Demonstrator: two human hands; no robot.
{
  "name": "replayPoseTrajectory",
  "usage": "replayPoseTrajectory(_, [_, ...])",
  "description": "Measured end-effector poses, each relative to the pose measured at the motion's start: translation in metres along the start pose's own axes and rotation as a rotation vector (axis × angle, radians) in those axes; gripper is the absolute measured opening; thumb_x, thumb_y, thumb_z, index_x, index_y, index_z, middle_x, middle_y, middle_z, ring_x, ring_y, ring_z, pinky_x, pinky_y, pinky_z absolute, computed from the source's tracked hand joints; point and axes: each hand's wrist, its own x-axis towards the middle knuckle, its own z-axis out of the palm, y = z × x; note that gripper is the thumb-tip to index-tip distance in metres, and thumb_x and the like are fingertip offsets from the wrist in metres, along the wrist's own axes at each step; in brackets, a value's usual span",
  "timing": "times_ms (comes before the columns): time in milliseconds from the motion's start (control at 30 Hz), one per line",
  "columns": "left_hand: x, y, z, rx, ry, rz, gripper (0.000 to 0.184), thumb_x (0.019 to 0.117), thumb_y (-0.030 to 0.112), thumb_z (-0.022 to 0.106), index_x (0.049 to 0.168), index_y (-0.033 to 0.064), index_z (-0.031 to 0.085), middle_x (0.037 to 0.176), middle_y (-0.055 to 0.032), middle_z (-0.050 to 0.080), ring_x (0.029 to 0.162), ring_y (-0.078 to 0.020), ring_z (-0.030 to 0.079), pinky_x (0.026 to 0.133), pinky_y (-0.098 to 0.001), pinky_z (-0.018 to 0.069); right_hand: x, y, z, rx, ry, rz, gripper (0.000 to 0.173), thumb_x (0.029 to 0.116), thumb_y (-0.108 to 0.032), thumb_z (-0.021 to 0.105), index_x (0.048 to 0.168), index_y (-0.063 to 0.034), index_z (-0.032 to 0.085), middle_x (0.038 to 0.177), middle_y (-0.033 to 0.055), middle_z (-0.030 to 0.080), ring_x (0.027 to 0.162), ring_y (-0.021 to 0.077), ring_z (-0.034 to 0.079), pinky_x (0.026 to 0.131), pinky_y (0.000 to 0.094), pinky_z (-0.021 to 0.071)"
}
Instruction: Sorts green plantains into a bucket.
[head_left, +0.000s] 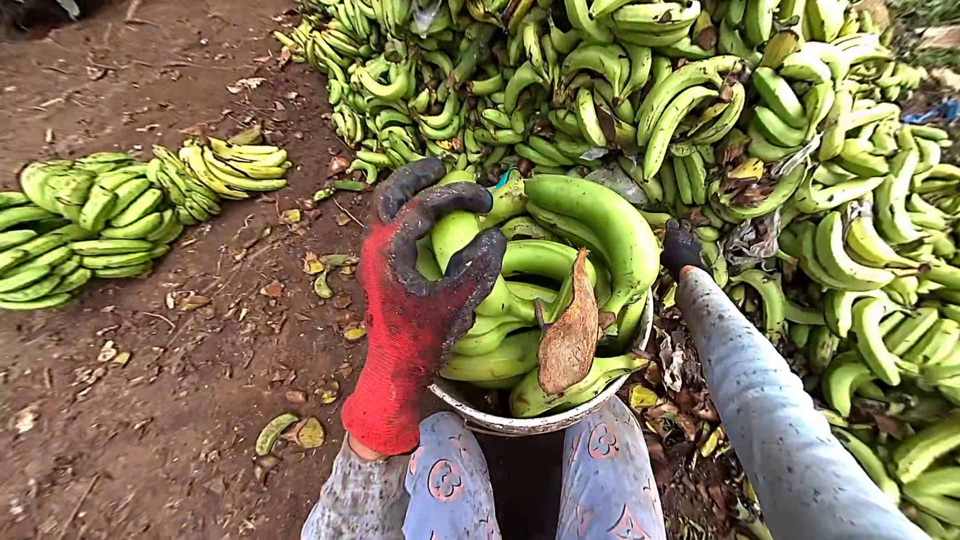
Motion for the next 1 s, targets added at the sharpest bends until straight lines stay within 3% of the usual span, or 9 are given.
replayPoseTrajectory(67, [0.002,-0.001,0.002,-0.003,0.010,-0.003,0.028,0.0936,0.027,0.067,0.118,0.0137,0.070,0.142,-0.0029,0.056,0.135,-0.0158,0.050,0.110,-0.0329,0.0454,0.062,0.022,0.031,0.163,-0.120,0.027,0.064,0.0981,-0.026,0.063,0.153,0.0004,0.041,0.157,0.0306,0.039,0.144,0.0524,0.038,0.107,0.0742,0.0361])
replayPoseTrajectory(133, [0.003,-0.003,0.002,-0.006,0.014,0.017,0.028,0.0942,0.026,0.066,0.118,0.0117,0.070,0.141,-0.0044,0.058,0.138,-0.0200,0.049,0.113,-0.0376,0.0438,0.097,0.015,0.032,0.547,-0.040,0.102,0.051,0.1034,-0.016,0.052,0.150,0.0019,0.045,0.153,0.0288,0.046,0.143,0.0424,0.044,0.115,0.0603,0.0379])
replayPoseTrajectory(233, [0.005,-0.002,0.001,0.025,0.011,0.007,0.027,0.0941,0.023,0.065,0.118,0.0114,0.070,0.141,-0.0035,0.059,0.139,-0.0202,0.048,0.115,-0.0378,0.0428,0.129,-0.030,0.000,1.386,0.142,0.169,0.050,0.1107,-0.031,0.043,0.153,-0.0045,0.038,0.144,0.0198,0.052,0.125,0.0284,0.061,0.096,0.0460,0.0581])
replayPoseTrajectory(333, [0.001,0.002,0.001,0.029,-0.014,-0.011,0.026,0.0953,0.022,0.062,0.119,0.0121,0.069,0.141,-0.0023,0.058,0.139,-0.0184,0.048,0.114,-0.0361,0.0429,0.148,-0.058,-0.021,1.204,0.065,0.178,0.081,0.0971,-0.042,0.068,0.157,-0.0030,0.029,0.151,0.0211,0.049,0.134,0.0291,0.054,0.109,0.0463,0.0484])
replayPoseTrajectory(400, [-0.004,0.004,0.000,0.017,-0.022,-0.025,0.026,0.0957,0.021,0.062,0.120,0.0125,0.068,0.143,-0.0023,0.055,0.137,-0.0168,0.048,0.111,-0.0340,0.0449,0.148,-0.060,-0.017,1.053,-0.005,0.221,0.062,0.1026,-0.035,0.060,0.149,0.0027,0.042,0.139,0.0242,0.057,0.120,0.0322,0.062,0.100,0.0486,0.0522])
replayPoseTrajectory(533, [-0.009,0.008,-0.003,-0.009,-0.022,-0.045,0.026,0.0953,0.019,0.066,0.121,0.0124,0.068,0.149,-0.0053,0.051,0.137,-0.0184,0.050,0.108,-0.0364,0.0479,0.077,-0.034,-0.037,1.117,-0.017,0.096,0.039,0.1086,-0.036,0.043,0.124,-0.0040,0.058,0.092,0.0049,0.057,0.067,0.0118,0.053,0.063,0.0325,0.0492])
replayPoseTrajectory(733, [-0.011,0.015,-0.005,0.082,-0.050,-0.126,0.058,0.0943,0.029,0.070,0.148,0.0167,0.052,0.153,-0.0104,0.049,0.136,-0.0296,0.051,0.107,-0.0525,0.0455,-0.072,0.030,-0.111,1.027,0.044,0.018,0.043,0.1048,-0.045,0.051,0.129,-0.0107,0.060,0.088,0.0008,0.060,0.063,0.0082,0.051,0.060,0.0331,0.0497])
replayPoseTrajectory(867, [0.007,-0.001,-0.004,0.103,-0.041,-0.173,0.068,0.0881,0.050,0.070,0.146,0.0191,0.055,0.151,-0.0096,0.050,0.140,-0.0238,0.046,0.114,-0.0493,0.0403,-0.128,0.032,-0.206,1.028,0.162,-0.107,0.047,0.0987,-0.041,0.063,0.140,-0.0198,0.056,0.099,-0.0054,0.063,0.073,0.0015,0.057,0.067,0.0259,0.0527])
replayPoseTrajectory(1000, [0.009,-0.002,-0.008,0.106,-0.062,-0.180,0.072,0.0872,0.054,0.073,0.147,0.0185,0.054,0.152,-0.0117,0.048,0.141,-0.0279,0.046,0.113,-0.0543,0.0397,-0.166,0.001,-0.279,1.309,0.091,-0.446,0.016,0.1027,-0.027,0.048,0.111,-0.0244,0.062,0.068,-0.0075,0.053,0.046,0.0021,0.044,0.042,0.0188,0.0404])
